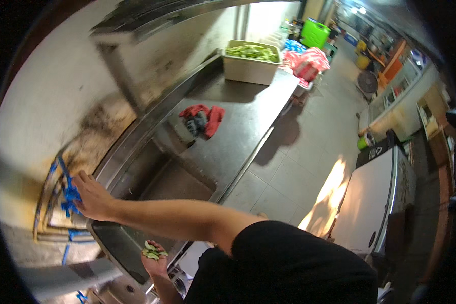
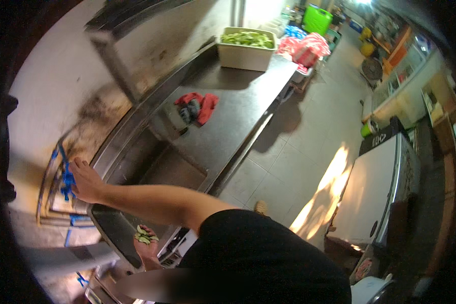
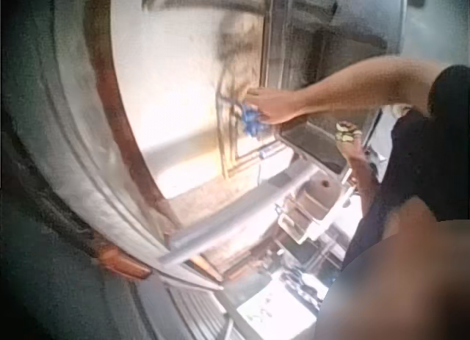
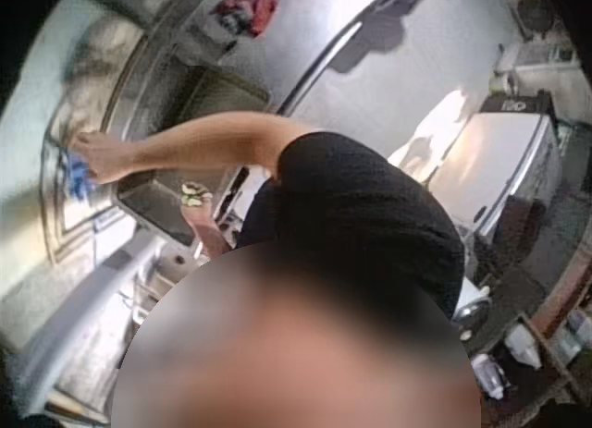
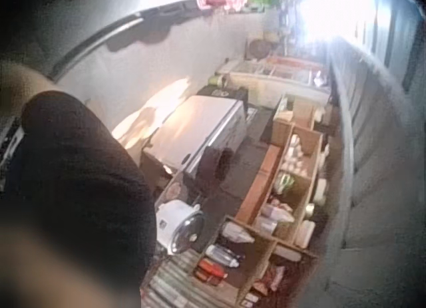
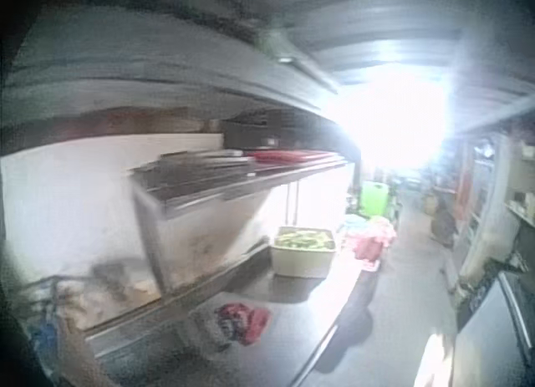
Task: The person washes chopped green vegetables in a metal tray under running water, rinses the tray and a red cutting board, and places them on a shelf. The person then clears debris from the sink drain and washes their hands.
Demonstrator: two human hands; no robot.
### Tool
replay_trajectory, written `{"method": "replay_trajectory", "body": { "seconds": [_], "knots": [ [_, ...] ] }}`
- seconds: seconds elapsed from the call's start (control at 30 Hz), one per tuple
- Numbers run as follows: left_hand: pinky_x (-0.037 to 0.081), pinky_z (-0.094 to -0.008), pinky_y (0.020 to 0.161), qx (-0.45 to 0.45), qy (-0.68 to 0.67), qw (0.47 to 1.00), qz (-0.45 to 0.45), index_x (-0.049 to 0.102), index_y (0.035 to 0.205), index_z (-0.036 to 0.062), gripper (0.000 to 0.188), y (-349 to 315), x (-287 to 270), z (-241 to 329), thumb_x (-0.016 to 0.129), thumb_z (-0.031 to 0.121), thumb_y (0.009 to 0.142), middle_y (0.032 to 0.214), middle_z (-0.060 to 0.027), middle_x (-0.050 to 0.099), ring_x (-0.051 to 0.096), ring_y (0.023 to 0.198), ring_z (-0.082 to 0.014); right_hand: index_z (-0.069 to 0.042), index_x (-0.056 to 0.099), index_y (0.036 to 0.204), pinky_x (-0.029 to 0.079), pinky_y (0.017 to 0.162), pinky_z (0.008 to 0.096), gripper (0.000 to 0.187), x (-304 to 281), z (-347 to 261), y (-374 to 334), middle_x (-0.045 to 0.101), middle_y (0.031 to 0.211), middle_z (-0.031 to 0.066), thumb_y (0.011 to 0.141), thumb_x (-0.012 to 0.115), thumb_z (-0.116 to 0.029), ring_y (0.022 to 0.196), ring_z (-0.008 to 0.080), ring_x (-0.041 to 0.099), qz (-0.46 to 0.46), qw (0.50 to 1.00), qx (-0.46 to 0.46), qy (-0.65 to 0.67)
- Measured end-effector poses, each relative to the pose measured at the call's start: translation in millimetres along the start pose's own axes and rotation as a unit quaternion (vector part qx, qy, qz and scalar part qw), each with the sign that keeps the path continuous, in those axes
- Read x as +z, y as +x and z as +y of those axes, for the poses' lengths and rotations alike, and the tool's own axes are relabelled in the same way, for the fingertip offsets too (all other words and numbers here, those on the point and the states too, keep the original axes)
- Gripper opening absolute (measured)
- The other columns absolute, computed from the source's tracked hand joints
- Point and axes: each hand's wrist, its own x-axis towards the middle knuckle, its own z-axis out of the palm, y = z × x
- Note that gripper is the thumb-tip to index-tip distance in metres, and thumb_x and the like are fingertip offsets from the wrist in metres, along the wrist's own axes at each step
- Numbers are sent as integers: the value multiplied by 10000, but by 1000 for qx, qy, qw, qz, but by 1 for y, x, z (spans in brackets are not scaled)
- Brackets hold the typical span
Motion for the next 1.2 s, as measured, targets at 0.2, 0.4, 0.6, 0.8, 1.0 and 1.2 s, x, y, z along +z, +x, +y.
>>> {"method": "replay_trajectory", "body": {
  "seconds": [0.2, 0.4, 0.6, 0.8, 1.0, 1.2],
  "knots": [
    [498, -331, 701, 102, 67, 992, 40, 611, 1132, 43, 297, 27, 104, -91, 521, 229, 919, 1053, -103, 644, 605, 875, -218, 29, 457, 1307, 437, 967, 493, 592, -9, 5, 28, 451, 1321, 283, 749, 631, -65, 1234, 422, 453, -209, 976, 63, -8],
    [499, -329, 695, 131, 60, 990, 3, 601, 1122, 41, 272, 48, 153, -183, 535, 195, 907, 1041, -96, 632, 598, 864, -212, -61, 587, 1218, 422, 940, 579, 538, -73, -25, -78, 514, 1319, 171, 710, 692, -202, 1275, 400, 425, -337, 935, -68, -91],
    [502, -323, 692, 70, -13, 981, -178, 597, 1103, 41, 246, 80, 130, -249, 530, 167, 904, 1020, -85, 624, 593, 849, -207, -66, 652, 1069, 487, 847, 559, 376, -313, 95, -126, 630, 1131, 173, 739, 671, -245, 1147, 422, 543, -337, 921, -75, -177],
    [503, -289, 666, 27, 157, 987, -24, 615, 1069, 36, 258, 146, 202, -298, 441, 140, 910, 963, -62, 649, 604, 799, -170, -40, 621, 1079, 532, 790, 478, 343, -638, 287, -243, 672, 1031, 226, 801, 634, -241, 996, 397, 651, -119, 927, 277, -224],
    [458, -304, 716, -84, 202, 950, -222, 597, 1148, 42, 292, 260, 437, -454, 524, 190, 907, 1069, -83, 624, 560, 874, -185, -63, 579, 1240, 520, 660, 410, 433, -887, 308, -667, 671, 966, 143, 865, 610, -277, 737, 257, 643, 299, 697, 624, -186],
    [465, -373, 806, -215, 168, 867, -418, 559, 1176, -8, 343, 282, 708, -680, 394, 217, 976, 1074, -122, 607, 534, 951, -245, -53, 578, 1065, 459, 519, 388, 253, -864, 95, -1014, 603, 796, 75, 879, 561, -222, 635, 215, 582, 585, 385, 704, -121]
  ]
}}
